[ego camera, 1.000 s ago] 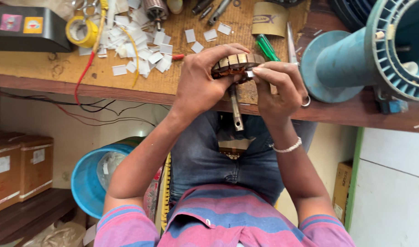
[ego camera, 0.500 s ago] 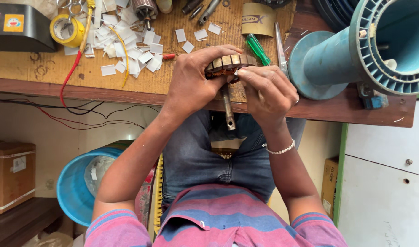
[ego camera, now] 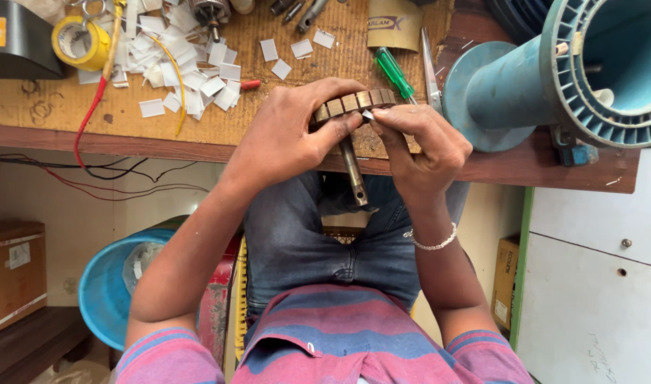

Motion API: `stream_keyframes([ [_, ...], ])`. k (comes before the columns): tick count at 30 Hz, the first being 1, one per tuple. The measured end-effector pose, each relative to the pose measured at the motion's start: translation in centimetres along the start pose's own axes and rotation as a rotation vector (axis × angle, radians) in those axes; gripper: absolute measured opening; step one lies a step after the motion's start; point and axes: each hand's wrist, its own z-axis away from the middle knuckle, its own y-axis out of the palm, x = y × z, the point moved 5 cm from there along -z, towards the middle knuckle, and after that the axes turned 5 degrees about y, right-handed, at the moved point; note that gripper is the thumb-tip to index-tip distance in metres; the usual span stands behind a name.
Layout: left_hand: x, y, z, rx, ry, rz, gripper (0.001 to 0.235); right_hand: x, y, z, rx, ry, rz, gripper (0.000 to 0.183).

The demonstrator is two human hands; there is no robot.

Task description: The person inserts small white insulating pieces into the slots of a motor stator. They use scissors to trim the pieces and a screwdriver to push them into place. The person repeats this process for multiple slots around the stator.

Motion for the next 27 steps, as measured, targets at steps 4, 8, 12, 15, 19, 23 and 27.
stream_keyframes([
  [4,0.2,0.2,-0.3,0.0,-0.125,-0.042,0.033,0.3,-0.6,-1.0,0.119,-0.055,0.017,0.015],
  [8,-0.5,0.6,-1.1,0.03,-0.208,-0.196,0.026,-0.1,-1.5,-2.1,0.225,-0.095,0.032,0.016],
  [12,-1.4,0.9,-1.2,0.112,-0.218,-0.364,0.028,-1.0,-2.0,-2.1,0.257,-0.181,0.058,0.018],
  [15,-2.2,1.4,-1.5,0.163,-0.248,-0.447,0.03,-1.3,-2.2,-2.5,0.279,-0.276,0.021,0.02],
  [19,-2.9,2.3,-1.6,0.157,-0.215,-0.525,0.031,-1.7,-2.3,-2.9,0.293,-0.365,0.026,0.022],
  [23,-2.9,3.0,-2.2,0.186,-0.179,-0.579,0.033,-1.9,-2.8,-3.2,0.298,-0.42,0.1,0.023],
  [27,-3.1,3.1,-2.3,0.187,-0.149,-0.591,0.033,-1.9,-2.9,-3.7,0.338,-0.476,0.088,0.022],
])
